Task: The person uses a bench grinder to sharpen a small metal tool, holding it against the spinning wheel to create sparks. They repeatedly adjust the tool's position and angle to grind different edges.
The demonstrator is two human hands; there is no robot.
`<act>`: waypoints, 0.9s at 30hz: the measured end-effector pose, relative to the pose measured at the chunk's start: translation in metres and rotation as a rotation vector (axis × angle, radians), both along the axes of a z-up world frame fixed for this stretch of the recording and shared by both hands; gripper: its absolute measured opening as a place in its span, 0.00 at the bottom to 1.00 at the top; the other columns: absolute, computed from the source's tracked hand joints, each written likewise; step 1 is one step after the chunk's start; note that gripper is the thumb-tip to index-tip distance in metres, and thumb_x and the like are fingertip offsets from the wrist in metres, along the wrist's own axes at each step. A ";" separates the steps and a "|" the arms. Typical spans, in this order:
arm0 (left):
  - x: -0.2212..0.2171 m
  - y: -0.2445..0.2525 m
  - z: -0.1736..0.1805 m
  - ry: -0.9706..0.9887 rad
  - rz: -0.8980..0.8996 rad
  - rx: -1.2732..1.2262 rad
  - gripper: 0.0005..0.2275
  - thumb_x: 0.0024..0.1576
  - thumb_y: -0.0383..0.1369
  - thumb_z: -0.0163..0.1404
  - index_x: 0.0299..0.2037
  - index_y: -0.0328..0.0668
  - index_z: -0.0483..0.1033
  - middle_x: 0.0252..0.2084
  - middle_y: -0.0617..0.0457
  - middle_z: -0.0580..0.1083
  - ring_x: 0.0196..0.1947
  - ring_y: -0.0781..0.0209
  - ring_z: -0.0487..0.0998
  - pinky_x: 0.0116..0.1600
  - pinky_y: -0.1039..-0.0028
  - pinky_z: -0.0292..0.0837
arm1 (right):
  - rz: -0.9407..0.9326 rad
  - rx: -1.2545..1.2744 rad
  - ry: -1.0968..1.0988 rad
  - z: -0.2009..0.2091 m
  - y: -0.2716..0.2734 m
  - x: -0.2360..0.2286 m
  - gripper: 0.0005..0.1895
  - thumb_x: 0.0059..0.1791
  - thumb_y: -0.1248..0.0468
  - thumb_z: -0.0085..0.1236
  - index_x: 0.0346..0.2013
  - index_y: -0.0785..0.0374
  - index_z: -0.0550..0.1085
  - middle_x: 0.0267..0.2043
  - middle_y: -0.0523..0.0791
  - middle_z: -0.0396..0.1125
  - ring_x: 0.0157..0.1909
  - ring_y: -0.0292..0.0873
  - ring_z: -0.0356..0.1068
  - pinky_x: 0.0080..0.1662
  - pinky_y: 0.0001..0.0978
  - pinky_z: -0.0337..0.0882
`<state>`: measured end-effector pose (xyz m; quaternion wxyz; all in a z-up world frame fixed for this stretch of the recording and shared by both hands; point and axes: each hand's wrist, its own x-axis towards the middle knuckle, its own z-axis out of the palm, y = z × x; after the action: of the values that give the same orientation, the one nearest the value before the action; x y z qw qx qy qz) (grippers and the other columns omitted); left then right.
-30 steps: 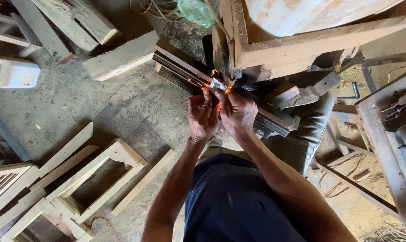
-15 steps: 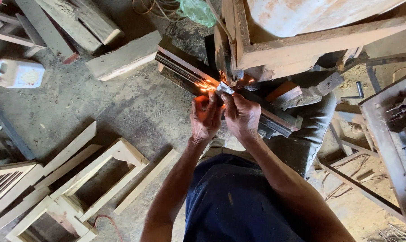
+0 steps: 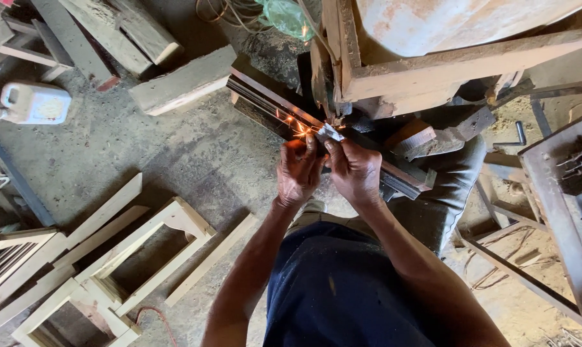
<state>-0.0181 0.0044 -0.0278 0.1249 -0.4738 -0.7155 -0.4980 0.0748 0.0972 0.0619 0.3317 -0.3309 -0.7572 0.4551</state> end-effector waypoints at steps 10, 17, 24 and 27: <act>0.002 0.000 0.009 0.032 -0.009 0.003 0.22 0.59 0.35 0.56 0.63 0.39 0.73 0.42 0.44 0.69 0.30 0.47 0.78 0.29 0.64 0.76 | 0.018 -0.053 -0.016 0.009 0.005 0.005 0.15 0.52 0.70 0.64 0.20 0.65 0.76 0.14 0.49 0.69 0.21 0.47 0.75 0.26 0.33 0.72; 0.003 -0.002 0.015 0.014 -0.027 0.002 0.20 0.60 0.34 0.55 0.62 0.36 0.75 0.41 0.41 0.70 0.30 0.45 0.78 0.31 0.62 0.76 | -0.004 -0.031 -0.076 0.012 0.005 0.008 0.15 0.52 0.70 0.65 0.20 0.65 0.77 0.16 0.49 0.70 0.23 0.50 0.76 0.25 0.34 0.71; 0.005 -0.002 -0.001 0.076 0.011 -0.032 0.16 0.59 0.36 0.54 0.55 0.36 0.79 0.41 0.37 0.68 0.31 0.41 0.75 0.33 0.60 0.75 | -0.033 -0.026 -0.061 0.001 0.003 0.006 0.16 0.52 0.70 0.64 0.19 0.63 0.76 0.16 0.47 0.71 0.22 0.47 0.75 0.27 0.31 0.71; 0.005 0.000 0.010 -0.016 -0.006 0.003 0.18 0.61 0.35 0.53 0.59 0.34 0.76 0.41 0.41 0.69 0.29 0.43 0.76 0.31 0.63 0.76 | -0.041 -0.009 -0.025 -0.005 0.002 0.000 0.16 0.53 0.68 0.65 0.20 0.65 0.76 0.15 0.47 0.70 0.21 0.46 0.74 0.27 0.30 0.70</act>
<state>-0.0131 0.0040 -0.0181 0.1185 -0.4717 -0.7145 -0.5030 0.0746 0.0995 0.0570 0.3300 -0.3537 -0.7523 0.4473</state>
